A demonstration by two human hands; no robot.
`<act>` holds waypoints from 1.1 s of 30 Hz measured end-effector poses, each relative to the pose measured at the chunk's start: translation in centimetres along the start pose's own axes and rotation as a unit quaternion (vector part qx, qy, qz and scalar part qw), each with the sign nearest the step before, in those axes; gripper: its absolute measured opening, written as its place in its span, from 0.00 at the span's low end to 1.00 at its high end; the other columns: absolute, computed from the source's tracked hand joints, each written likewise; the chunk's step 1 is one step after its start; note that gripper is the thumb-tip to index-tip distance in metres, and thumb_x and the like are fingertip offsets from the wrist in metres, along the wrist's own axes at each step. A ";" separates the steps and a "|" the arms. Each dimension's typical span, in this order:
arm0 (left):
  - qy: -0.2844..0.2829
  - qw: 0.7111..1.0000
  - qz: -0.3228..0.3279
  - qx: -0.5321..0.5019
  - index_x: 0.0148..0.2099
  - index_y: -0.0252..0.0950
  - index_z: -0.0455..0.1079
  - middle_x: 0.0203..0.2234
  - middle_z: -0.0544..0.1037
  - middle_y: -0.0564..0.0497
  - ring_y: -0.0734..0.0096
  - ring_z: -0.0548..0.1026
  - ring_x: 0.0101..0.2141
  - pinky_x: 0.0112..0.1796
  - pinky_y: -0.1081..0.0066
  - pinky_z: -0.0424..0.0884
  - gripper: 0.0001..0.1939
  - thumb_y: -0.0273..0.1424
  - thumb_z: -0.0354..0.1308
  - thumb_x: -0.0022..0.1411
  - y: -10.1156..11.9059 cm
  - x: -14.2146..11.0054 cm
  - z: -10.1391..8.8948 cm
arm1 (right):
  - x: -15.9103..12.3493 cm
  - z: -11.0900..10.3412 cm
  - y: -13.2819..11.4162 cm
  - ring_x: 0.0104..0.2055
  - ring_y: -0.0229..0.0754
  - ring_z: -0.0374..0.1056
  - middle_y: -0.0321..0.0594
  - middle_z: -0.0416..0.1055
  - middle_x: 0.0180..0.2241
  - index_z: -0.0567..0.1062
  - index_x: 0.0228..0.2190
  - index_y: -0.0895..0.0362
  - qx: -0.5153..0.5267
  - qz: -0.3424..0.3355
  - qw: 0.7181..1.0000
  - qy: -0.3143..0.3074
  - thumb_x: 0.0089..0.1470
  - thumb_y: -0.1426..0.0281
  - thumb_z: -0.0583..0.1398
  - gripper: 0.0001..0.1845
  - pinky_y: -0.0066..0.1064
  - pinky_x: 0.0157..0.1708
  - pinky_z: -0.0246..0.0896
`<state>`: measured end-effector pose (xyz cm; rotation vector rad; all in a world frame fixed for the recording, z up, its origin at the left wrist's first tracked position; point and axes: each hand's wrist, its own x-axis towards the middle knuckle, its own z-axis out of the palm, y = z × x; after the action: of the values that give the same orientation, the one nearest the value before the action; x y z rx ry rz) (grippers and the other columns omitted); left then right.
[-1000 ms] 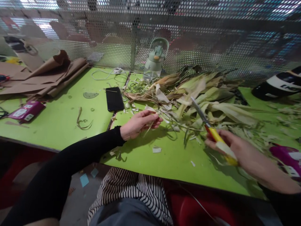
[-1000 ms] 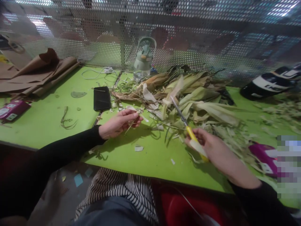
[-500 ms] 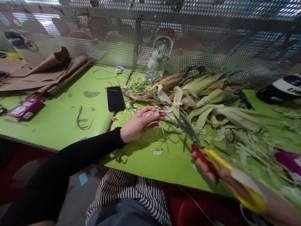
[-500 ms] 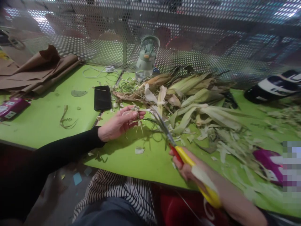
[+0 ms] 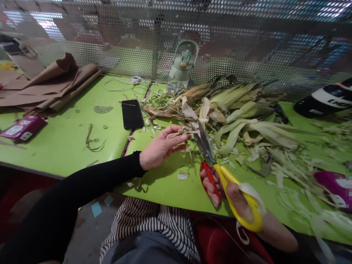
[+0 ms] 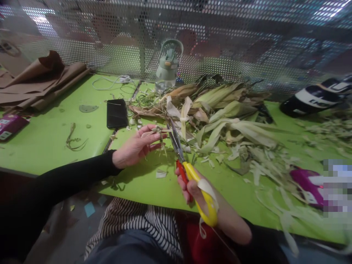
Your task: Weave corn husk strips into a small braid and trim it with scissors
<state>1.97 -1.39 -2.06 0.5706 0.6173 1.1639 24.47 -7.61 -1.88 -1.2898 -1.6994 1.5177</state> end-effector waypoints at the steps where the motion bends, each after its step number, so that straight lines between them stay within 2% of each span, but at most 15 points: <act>1: -0.001 1.000 0.000 0.000 0.39 0.37 0.67 0.37 0.82 0.52 0.71 0.80 0.42 0.47 0.67 0.71 0.11 0.21 0.66 0.58 0.0 0.0 0.0 | 0.1 0.1 -0.2 0.19 0.38 0.59 0.35 0.64 0.24 0.68 0.33 0.50 0.000 0.005 1.000 -0.001 0.45 0.30 0.54 0.36 0.32 0.20 0.63; 4: -0.002 1.000 0.001 0.001 0.39 0.37 0.67 0.37 0.82 0.52 0.70 0.80 0.43 0.47 0.67 0.71 0.12 0.22 0.66 0.57 -0.2 0.0 0.0 | 0.5 0.4 -0.1 0.18 0.37 0.58 0.34 0.64 0.22 0.69 0.33 0.50 0.026 0.006 1.000 0.004 0.42 0.30 0.56 0.37 0.31 0.19 0.60; 8: -0.006 1.000 0.003 -0.009 0.39 0.37 0.67 0.37 0.82 0.53 0.72 0.80 0.41 0.46 0.68 0.72 0.11 0.22 0.66 0.58 -0.2 -0.1 0.0 | 0.7 0.4 1.0 0.18 0.37 0.58 0.33 0.65 0.22 0.68 0.31 0.50 0.066 -0.019 0.997 0.017 0.44 0.31 0.56 0.35 0.30 0.17 0.58; 15: -0.001 1.000 -0.001 -0.015 0.38 0.36 0.67 0.36 0.82 0.53 0.75 0.79 0.37 0.44 0.70 0.72 0.11 0.20 0.65 0.58 -0.1 -0.1 0.1 | 0.3 0.3 0.6 0.20 0.35 0.58 0.33 0.63 0.24 0.69 0.35 0.52 0.024 -0.029 0.999 0.015 0.50 0.33 0.54 0.35 0.29 0.20 0.59; 22: 0.000 1.000 0.003 -0.012 0.38 0.36 0.67 0.36 0.81 0.54 0.74 0.79 0.40 0.44 0.70 0.72 0.10 0.19 0.64 0.58 -0.3 -0.1 0.1 | 0.4 0.6 -0.3 0.20 0.38 0.57 0.33 0.63 0.22 0.68 0.35 0.50 0.014 0.001 1.000 0.019 0.45 0.31 0.56 0.36 0.32 0.21 0.58; 27: -0.004 1.000 0.004 -0.008 0.37 0.36 0.67 0.36 0.80 0.54 0.75 0.79 0.39 0.44 0.71 0.72 0.10 0.20 0.65 0.58 -0.3 0.0 0.0 | 0.5 0.5 -0.1 0.20 0.35 0.55 0.31 0.62 0.23 0.67 0.37 0.51 0.038 0.019 0.999 0.012 0.45 0.32 0.57 0.36 0.29 0.21 0.56; 33: -0.002 1.000 -0.007 -0.006 0.37 0.36 0.67 0.34 0.79 0.55 0.76 0.78 0.37 0.42 0.72 0.71 0.11 0.21 0.66 0.57 -0.3 0.0 0.0 | 0.9 0.7 0.4 0.15 0.33 0.54 0.29 0.61 0.20 0.68 0.35 0.52 0.067 0.036 0.997 0.028 0.40 0.32 0.60 0.38 0.28 0.15 0.52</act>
<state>2.14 -1.48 -2.24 0.5571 0.6098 1.1525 23.67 -7.18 -2.62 -1.3236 -1.5050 1.5918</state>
